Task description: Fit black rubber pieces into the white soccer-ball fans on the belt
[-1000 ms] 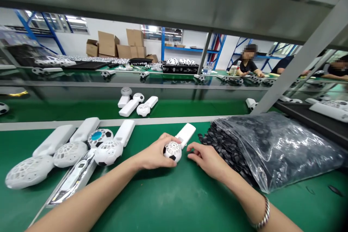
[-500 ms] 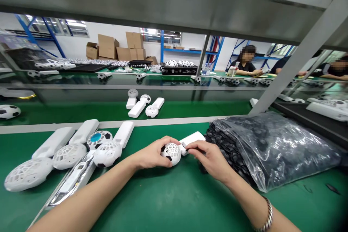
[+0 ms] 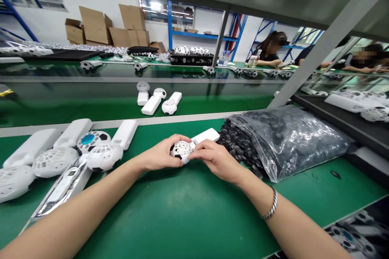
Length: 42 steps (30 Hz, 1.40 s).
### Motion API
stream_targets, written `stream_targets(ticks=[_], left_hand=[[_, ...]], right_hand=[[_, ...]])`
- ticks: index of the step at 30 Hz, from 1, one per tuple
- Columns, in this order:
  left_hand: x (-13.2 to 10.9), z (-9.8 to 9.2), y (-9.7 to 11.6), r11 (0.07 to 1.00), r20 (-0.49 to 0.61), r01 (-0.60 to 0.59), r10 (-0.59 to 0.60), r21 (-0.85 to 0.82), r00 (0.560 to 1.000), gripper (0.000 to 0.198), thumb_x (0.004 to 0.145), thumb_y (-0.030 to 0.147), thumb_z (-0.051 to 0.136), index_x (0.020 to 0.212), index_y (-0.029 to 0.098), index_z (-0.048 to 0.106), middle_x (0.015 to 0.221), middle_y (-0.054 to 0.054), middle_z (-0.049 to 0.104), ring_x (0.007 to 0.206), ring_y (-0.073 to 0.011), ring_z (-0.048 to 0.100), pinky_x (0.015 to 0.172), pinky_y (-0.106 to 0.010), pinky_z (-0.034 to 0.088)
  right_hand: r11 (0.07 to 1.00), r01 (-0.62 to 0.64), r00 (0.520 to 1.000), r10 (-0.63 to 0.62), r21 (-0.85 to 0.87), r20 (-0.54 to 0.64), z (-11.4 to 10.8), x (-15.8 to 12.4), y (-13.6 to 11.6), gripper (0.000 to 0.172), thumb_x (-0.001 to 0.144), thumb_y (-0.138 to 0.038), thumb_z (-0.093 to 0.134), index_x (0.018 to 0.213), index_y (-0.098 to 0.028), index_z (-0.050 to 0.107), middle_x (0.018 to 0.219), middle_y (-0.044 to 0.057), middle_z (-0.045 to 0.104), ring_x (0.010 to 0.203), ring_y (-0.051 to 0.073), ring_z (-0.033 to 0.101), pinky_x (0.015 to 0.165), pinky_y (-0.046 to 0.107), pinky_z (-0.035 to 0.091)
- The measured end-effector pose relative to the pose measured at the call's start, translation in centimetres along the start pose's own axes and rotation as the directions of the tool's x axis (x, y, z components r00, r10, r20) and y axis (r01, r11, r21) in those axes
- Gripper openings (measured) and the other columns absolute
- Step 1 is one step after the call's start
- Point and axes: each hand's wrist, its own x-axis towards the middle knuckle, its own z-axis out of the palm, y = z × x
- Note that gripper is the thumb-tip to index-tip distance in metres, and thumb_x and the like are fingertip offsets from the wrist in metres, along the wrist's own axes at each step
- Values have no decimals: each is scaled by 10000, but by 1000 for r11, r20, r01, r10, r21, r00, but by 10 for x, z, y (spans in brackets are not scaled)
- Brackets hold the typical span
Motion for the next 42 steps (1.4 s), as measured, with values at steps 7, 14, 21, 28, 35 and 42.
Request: stream_targets(ticks=[7, 14, 21, 28, 35, 42], left_hand=[[4, 19, 5, 989, -243, -9, 46, 151, 969, 461, 620, 355, 666, 1030, 210, 512, 990, -26, 515, 896, -205, 522, 799, -339, 422], [8, 30, 3, 983, -349, 13, 52, 182, 936, 336, 625, 243, 608, 949, 203, 527, 931, -7, 511, 825, -169, 534, 732, -286, 432], [8, 28, 11, 979, -386, 44, 36, 197, 922, 319, 604, 216, 597, 919, 200, 548, 914, -4, 533, 790, -157, 539, 691, -259, 431], [7, -74, 41, 872, -492, 216, 32, 440, 870, 370, 588, 305, 623, 946, 228, 574, 870, 17, 579, 692, -158, 548, 597, -240, 422], [46, -199, -38, 562, -752, 633, -30, 532, 658, 471, 698, 378, 500, 1124, 177, 494, 1084, -97, 537, 871, -231, 570, 675, -279, 462], [122, -184, -65, 429, -472, 438, -30, 790, 881, 739, 590, 184, 590, 1281, 324, 371, 1326, -93, 359, 1215, -325, 309, 928, -423, 341]], right_hand=[[1000, 1, 997, 1, 27, -80, 9, 7, 4, 110, 838, -144, 470, 883, -180, 564, 841, 32, 609, 807, 125, 540, 756, 257, 442], [955, -185, 973, 212, 233, -95, 14, 12, 27, 172, 717, -269, 648, 797, -178, 526, 800, 8, 564, 724, 120, 524, 679, 252, 448], [935, -206, 974, 225, 287, -35, 8, 21, 27, 217, 685, -327, 673, 756, -175, 537, 768, -3, 556, 715, 119, 514, 665, 245, 436], [942, -330, 900, 331, 52, -285, -20, 61, 57, 389, 720, -347, 616, 1073, -210, 525, 1094, 77, 489, 1018, 195, 474, 814, 320, 428], [791, -582, 813, 558, -190, -168, -15, 109, 108, 676, 663, -368, 663, 1277, -282, 395, 1347, 113, 254, 1233, 304, 294, 977, 425, 293], [722, -644, 764, 623, -254, -166, 2, 140, 138, 696, 635, -276, 684, 1269, -271, 396, 1349, 144, 267, 1129, 351, 405, 870, 454, 369]])
